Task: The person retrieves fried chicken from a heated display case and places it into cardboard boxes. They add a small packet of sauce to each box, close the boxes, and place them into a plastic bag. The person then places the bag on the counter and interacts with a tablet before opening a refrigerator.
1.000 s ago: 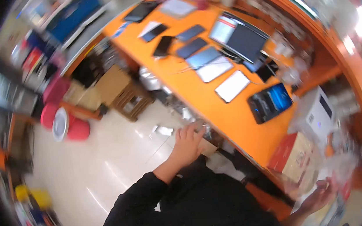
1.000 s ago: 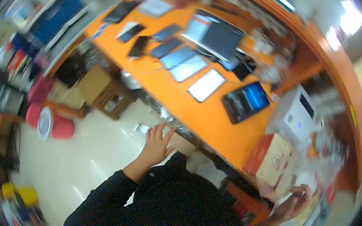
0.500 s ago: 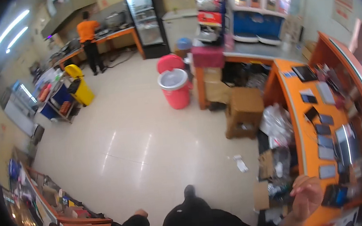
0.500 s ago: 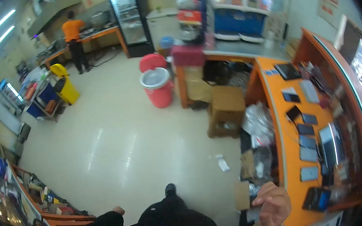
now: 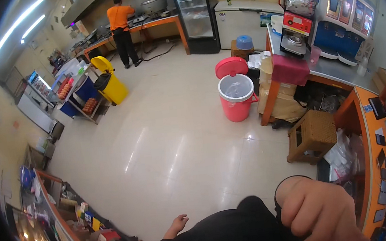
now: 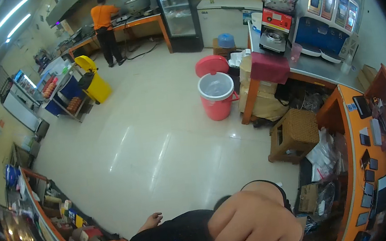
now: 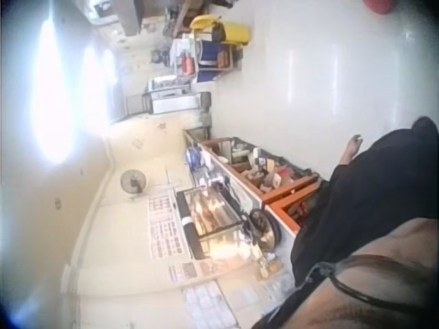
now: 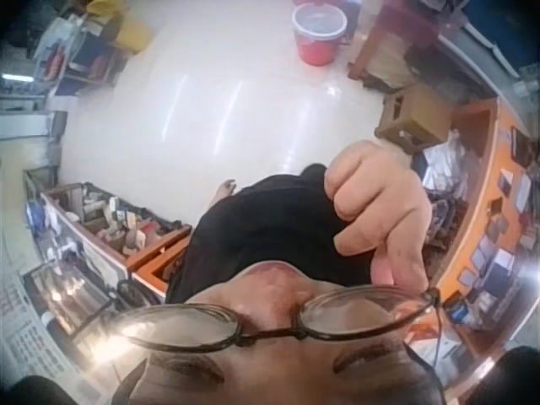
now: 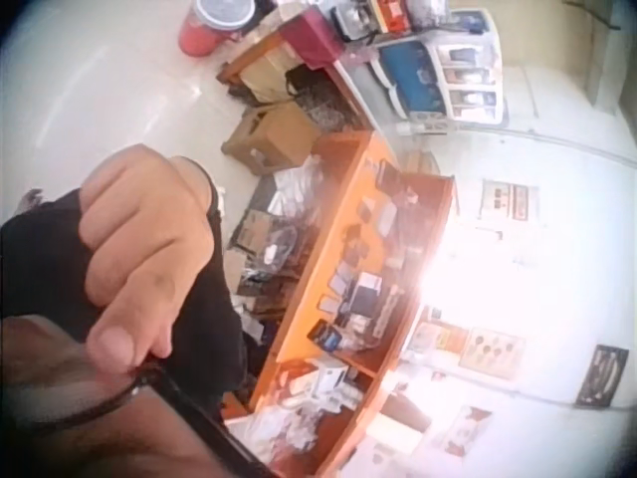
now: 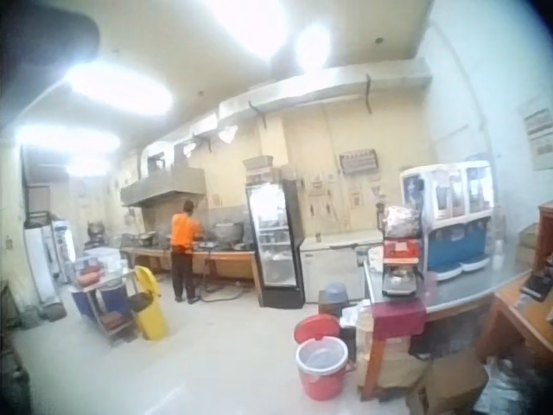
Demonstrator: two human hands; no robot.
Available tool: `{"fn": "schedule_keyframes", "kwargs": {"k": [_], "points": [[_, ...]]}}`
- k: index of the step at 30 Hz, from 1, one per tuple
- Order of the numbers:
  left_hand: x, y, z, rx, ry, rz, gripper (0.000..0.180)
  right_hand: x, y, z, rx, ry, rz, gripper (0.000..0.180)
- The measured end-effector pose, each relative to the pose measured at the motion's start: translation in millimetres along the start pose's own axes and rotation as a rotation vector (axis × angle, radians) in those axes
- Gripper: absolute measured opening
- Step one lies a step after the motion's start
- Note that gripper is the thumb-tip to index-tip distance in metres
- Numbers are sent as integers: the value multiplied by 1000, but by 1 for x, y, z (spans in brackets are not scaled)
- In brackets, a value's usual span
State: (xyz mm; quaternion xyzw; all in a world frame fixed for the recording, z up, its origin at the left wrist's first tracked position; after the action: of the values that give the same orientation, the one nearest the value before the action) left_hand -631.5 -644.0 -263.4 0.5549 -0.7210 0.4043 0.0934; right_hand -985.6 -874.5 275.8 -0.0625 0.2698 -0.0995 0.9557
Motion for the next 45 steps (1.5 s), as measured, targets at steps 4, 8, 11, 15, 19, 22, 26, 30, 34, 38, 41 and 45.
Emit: {"fn": "schedule_keyframes", "kwargs": {"k": [4, 8, 11, 15, 19, 22, 26, 30, 34, 38, 41, 45], "points": [[-23, -43, 78, 42, -129, -3, 49, 85, -74, 17, 11, -7, 24, 47], [-41, -111, 147, 32, -224, 257, 47, 154, -185, 35, 7, -170, 16, 44], [25, -137, 202, 9, -286, 139, 46, 209, -260, 88, -135, -323, 25, 40], [89, -175, 274, 96, -272, -130, 45, 336, -367, 141, -274, -248, 257, 23], [194, -276, 403, 117, -152, -163, 43, 455, -462, 141, 63, 112, 131, 38], [202, -320, 467, 101, -201, -141, 43, 568, -535, 120, 253, 326, 145, 33], [208, -393, 556, -4, -309, -14, 41, 647, -622, 93, 575, 626, -47, 10], [243, -522, 715, -112, -351, 237, 40, 674, -725, 52, 1017, 548, -231, 28], [378, -659, 897, -11, -10, 436, 35, 716, -819, 23, 1185, 444, -306, 36], [548, -711, 1053, 196, 282, 119, 33, 772, -931, -1, 1307, 549, -303, 38], [660, -692, 1103, 252, 376, -313, 35, 832, -1034, 34, 1207, 640, -280, 23], [792, -717, 1135, 122, 307, -192, 28, 931, -1147, 99, 992, 763, -212, 15]]}}
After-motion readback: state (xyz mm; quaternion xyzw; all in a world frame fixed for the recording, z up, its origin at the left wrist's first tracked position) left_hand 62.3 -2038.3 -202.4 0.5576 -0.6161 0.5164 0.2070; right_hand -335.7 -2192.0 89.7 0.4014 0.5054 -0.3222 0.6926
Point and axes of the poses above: each hand's wrist, its own z-axis towards the middle knuckle, its own y-axis out of the palm, x = y × z, the point moved 3 cm from there along z, towards the middle knuckle, and after that the axes turned 4 degrees about y, right-handed, at the moved point
